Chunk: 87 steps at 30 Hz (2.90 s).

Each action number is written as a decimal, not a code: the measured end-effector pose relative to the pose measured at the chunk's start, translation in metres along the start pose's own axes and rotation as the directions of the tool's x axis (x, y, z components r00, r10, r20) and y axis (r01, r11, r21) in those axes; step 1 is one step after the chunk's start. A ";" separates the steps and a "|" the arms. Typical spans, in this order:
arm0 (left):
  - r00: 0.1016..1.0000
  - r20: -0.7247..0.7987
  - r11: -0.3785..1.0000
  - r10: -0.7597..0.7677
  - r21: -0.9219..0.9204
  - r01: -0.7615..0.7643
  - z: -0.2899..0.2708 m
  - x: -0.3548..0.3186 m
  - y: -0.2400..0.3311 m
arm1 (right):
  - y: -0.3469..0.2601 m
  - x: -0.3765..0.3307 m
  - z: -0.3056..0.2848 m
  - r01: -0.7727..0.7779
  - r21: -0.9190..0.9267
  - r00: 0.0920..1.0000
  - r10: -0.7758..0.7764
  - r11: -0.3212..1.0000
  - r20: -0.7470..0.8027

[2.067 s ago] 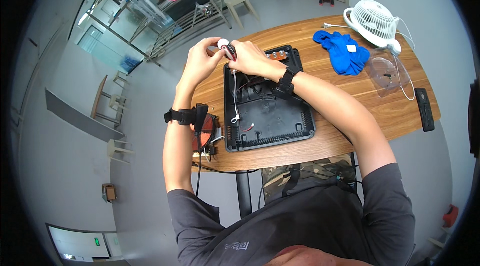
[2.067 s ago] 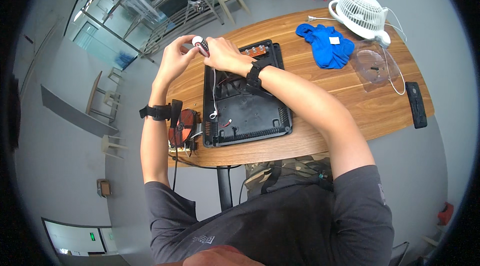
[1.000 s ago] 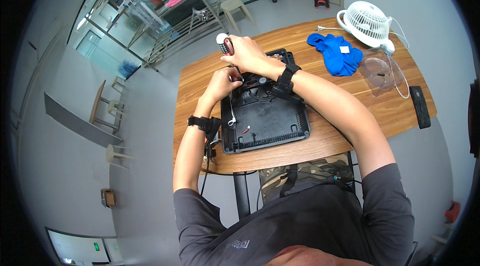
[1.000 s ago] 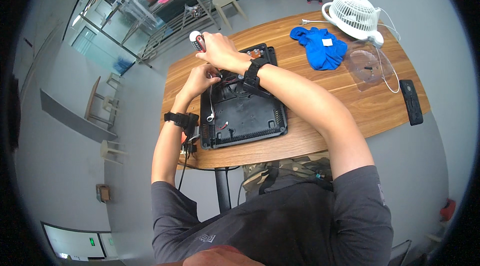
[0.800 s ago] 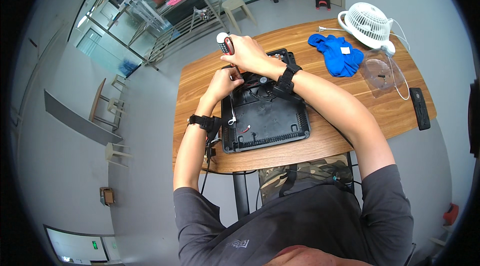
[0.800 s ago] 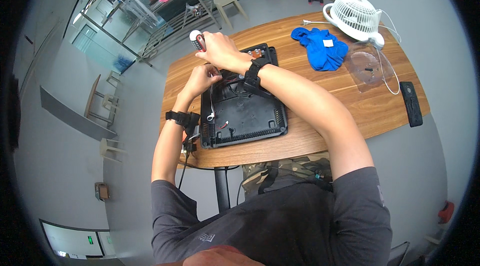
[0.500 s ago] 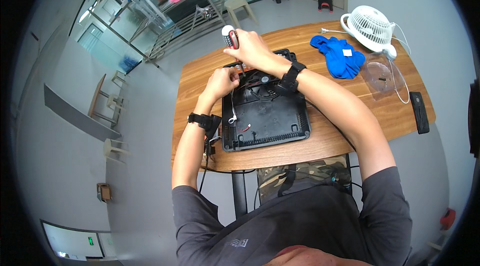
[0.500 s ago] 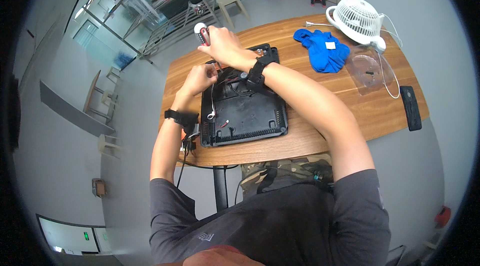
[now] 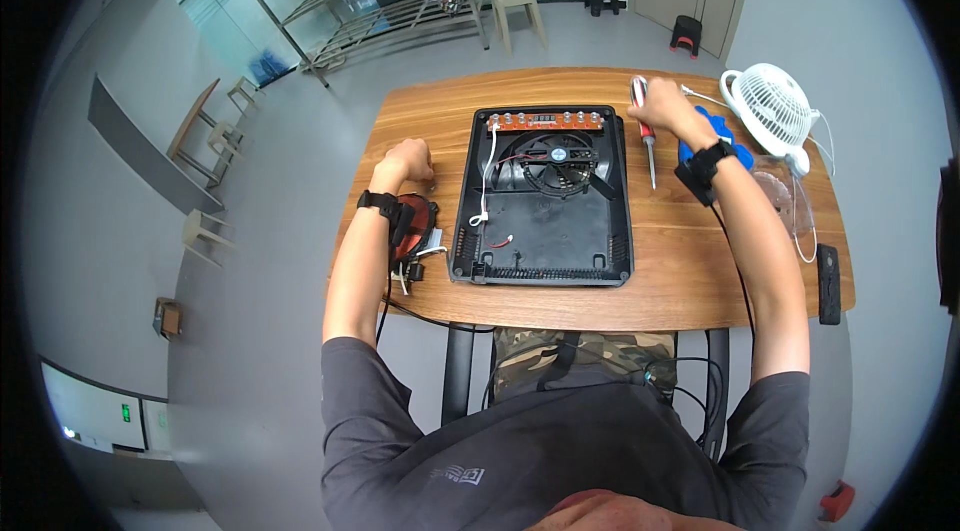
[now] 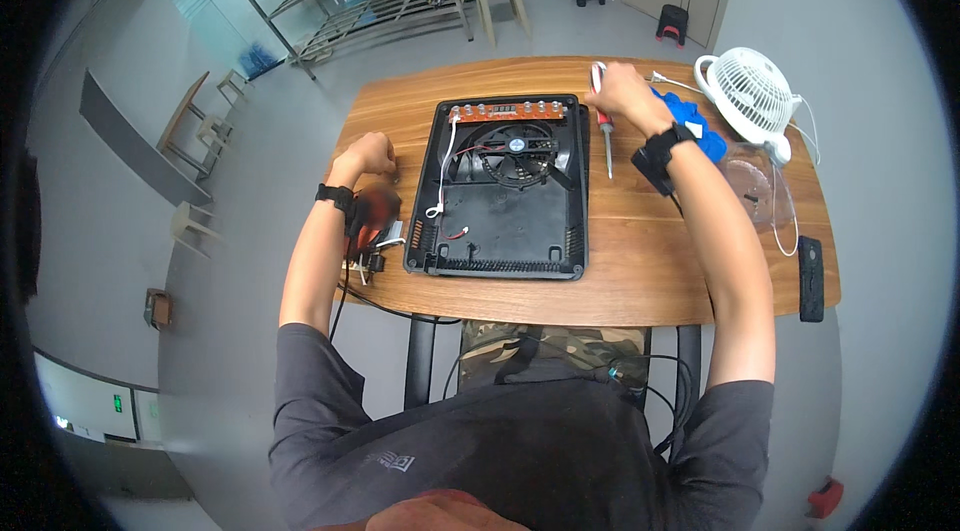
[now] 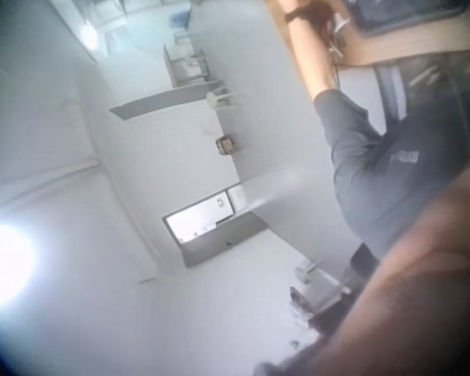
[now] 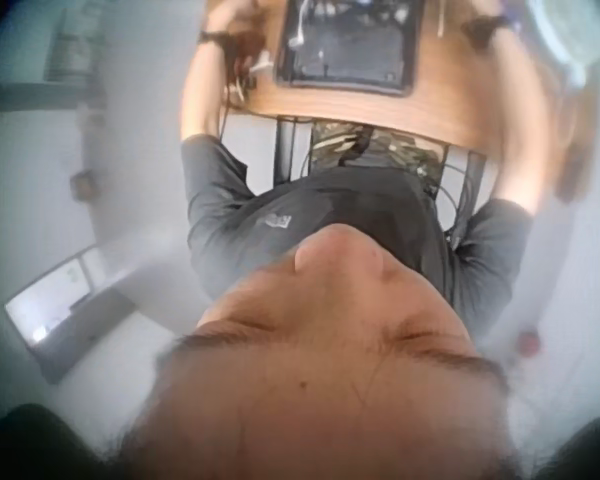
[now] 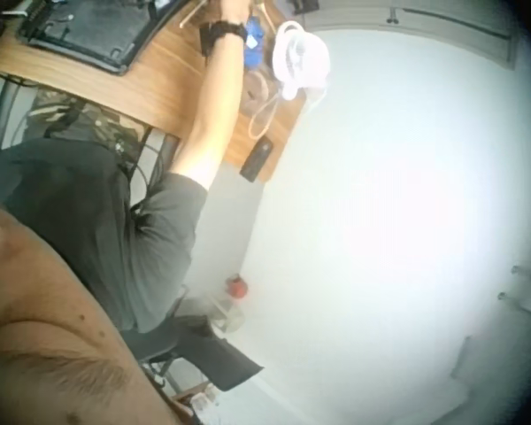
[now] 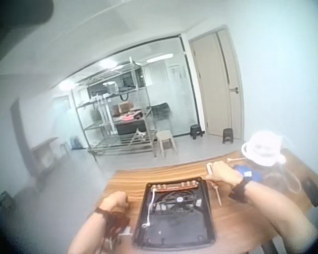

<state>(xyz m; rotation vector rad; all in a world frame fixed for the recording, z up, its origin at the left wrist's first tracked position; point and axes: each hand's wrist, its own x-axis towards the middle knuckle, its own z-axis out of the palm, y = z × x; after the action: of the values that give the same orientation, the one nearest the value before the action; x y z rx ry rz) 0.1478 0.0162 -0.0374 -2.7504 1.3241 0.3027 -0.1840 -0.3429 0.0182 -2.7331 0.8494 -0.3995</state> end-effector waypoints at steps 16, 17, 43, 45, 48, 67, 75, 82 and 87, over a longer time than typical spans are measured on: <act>0.971 0.223 0.995 -0.089 0.065 0.077 0.023 0.020 -0.014 | 0.033 -0.040 0.064 -0.075 -0.040 0.973 0.082 0.996 0.218; 0.969 0.232 0.996 -0.083 0.051 0.073 0.022 0.019 -0.012 | 0.034 -0.041 0.064 -0.078 -0.042 0.970 0.086 0.996 0.228; 0.931 -0.226 0.954 0.287 -0.018 -0.299 -0.065 -0.036 0.139 | 0.023 -0.046 0.086 -0.233 -0.183 0.911 0.280 0.955 0.302; 0.907 -0.203 0.927 0.370 0.007 -0.376 -0.067 -0.034 0.157 | 0.024 -0.045 0.089 -0.207 -0.193 0.927 0.255 0.959 0.275; 0.844 -0.190 0.862 0.502 0.026 -0.506 -0.053 -0.017 0.166 | 0.021 -0.044 0.093 -0.225 -0.194 0.924 0.272 0.955 0.269; 0.797 -0.161 0.809 0.583 0.019 -0.588 -0.020 0.003 0.217 | 0.020 -0.046 0.088 -0.265 -0.142 0.912 0.295 0.954 0.285; 0.798 -0.155 0.812 0.583 0.059 -0.581 -0.019 0.003 0.218 | 0.022 -0.045 0.091 -0.239 -0.142 0.923 0.270 0.961 0.273; 0.812 -0.114 0.820 0.573 0.084 -0.566 -0.027 0.000 0.222 | 0.023 -0.045 0.092 -0.244 -0.130 0.926 0.271 0.961 0.265; 0.809 -0.118 0.818 0.575 0.091 -0.568 -0.030 0.000 0.221 | 0.022 -0.046 0.090 -0.247 -0.117 0.924 0.270 0.962 0.270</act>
<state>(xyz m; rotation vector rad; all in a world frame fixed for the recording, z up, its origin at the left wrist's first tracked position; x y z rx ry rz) -0.0203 -0.1265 -0.0035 -2.2907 2.1537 0.0974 -0.2023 -0.3199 -0.0810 -2.6097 1.1440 0.0809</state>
